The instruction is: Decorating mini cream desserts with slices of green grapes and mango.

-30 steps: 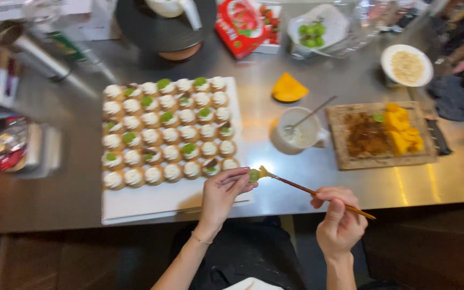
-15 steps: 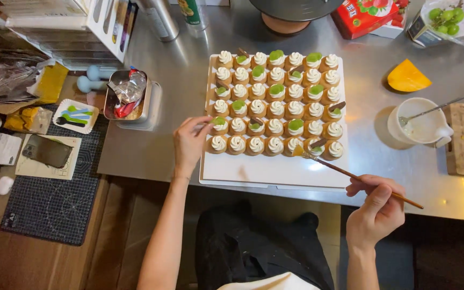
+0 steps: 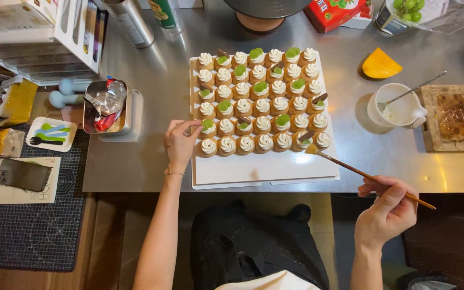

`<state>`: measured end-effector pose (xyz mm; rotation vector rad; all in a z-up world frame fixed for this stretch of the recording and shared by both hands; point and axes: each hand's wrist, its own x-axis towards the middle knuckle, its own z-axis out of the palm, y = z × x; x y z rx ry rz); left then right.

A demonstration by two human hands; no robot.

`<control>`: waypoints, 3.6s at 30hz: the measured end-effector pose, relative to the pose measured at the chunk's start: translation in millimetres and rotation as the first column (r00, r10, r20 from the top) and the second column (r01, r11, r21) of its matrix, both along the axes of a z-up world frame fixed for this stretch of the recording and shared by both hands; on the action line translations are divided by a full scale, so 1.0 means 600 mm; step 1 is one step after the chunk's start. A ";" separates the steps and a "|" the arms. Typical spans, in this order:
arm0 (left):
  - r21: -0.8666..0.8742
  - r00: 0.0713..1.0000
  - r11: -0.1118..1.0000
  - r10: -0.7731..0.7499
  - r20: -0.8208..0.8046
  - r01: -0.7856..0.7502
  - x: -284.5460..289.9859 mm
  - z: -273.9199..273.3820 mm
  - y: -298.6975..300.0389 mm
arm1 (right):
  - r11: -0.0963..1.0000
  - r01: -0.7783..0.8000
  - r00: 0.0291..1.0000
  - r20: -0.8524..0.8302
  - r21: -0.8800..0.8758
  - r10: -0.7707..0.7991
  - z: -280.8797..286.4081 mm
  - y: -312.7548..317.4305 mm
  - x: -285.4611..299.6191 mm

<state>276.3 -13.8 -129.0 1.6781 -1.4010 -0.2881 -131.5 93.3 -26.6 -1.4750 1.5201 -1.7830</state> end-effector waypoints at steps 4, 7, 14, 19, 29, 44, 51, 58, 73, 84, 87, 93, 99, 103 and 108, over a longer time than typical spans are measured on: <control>-0.052 0.999 0.998 -0.034 0.016 0.035 -0.001 -0.011 -0.003 | 0.999 0.033 0.999 0.003 -0.005 -0.033 -0.009 0.004 -0.014; -0.067 0.999 0.998 -0.018 0.050 0.021 -0.002 -0.003 -0.001 | 0.999 0.038 0.999 0.030 -0.006 -0.037 -0.013 0.005 -0.026; -0.209 0.983 0.977 0.015 -0.182 -0.054 0.000 0.077 0.036 | 0.985 0.142 0.981 0.143 -0.093 -0.128 -0.042 -0.003 -0.122; -0.446 0.805 0.879 -0.137 -0.577 -0.170 -0.038 0.171 0.073 | 0.952 0.265 0.932 0.295 -0.153 -0.212 -0.072 -0.027 -0.259; -0.767 -0.301 0.483 -0.723 -0.621 0.423 -0.356 0.266 -0.008 | 0.959 0.123 0.988 0.062 0.257 -0.143 -0.164 -0.295 -0.366; -0.079 0.954 0.958 -0.284 -0.092 0.277 -0.892 -0.039 -0.763 | 0.753 0.552 0.735 -0.635 0.358 -0.236 -0.220 -0.315 -1.028; 0.018 0.900 0.946 -0.314 0.303 0.324 -0.941 -0.055 -0.848 | 0.822 0.421 0.664 -0.748 0.383 0.008 -0.248 -0.451 -1.073; 0.138 0.879 0.933 -0.359 0.314 0.332 -0.938 -0.031 -0.860 | 0.804 0.471 0.656 -0.754 0.362 -0.044 -0.348 -0.452 -1.143; -0.018 0.859 0.962 -0.253 -0.446 0.273 -0.907 -0.155 -0.894 | 0.643 0.403 0.849 -0.528 0.652 0.003 -0.411 -0.397 -1.248; -0.106 0.987 0.983 -0.144 0.077 0.151 -0.956 -0.001 -0.830 | 0.435 0.466 0.883 -0.435 0.771 -0.175 -0.253 -0.309 -1.109; -0.338 0.970 0.916 -0.165 0.178 0.217 -0.958 -0.031 -0.836 | 0.753 0.406 0.909 -0.316 0.517 -0.273 -0.282 -0.262 -1.099; -0.317 0.695 0.881 -0.473 -0.542 0.352 -1.023 0.076 -0.681 | 0.767 0.135 0.945 0.153 0.628 -0.291 -0.202 -0.274 -0.993; -0.349 0.260 0.851 -0.466 -0.846 0.392 -1.140 0.223 -0.362 | 0.781 -0.178 0.978 0.196 0.598 0.072 -0.167 -0.293 -0.911; -0.396 0.207 0.834 -0.496 -0.843 0.385 -1.168 0.172 -0.308 | 0.681 -0.234 0.965 0.252 0.694 0.074 -0.097 -0.307 -0.853; -0.075 0.560 0.922 -0.293 -0.775 0.380 -1.214 0.066 -0.292 | 0.734 -0.023 0.983 -0.117 0.679 0.139 -0.132 -0.280 -0.841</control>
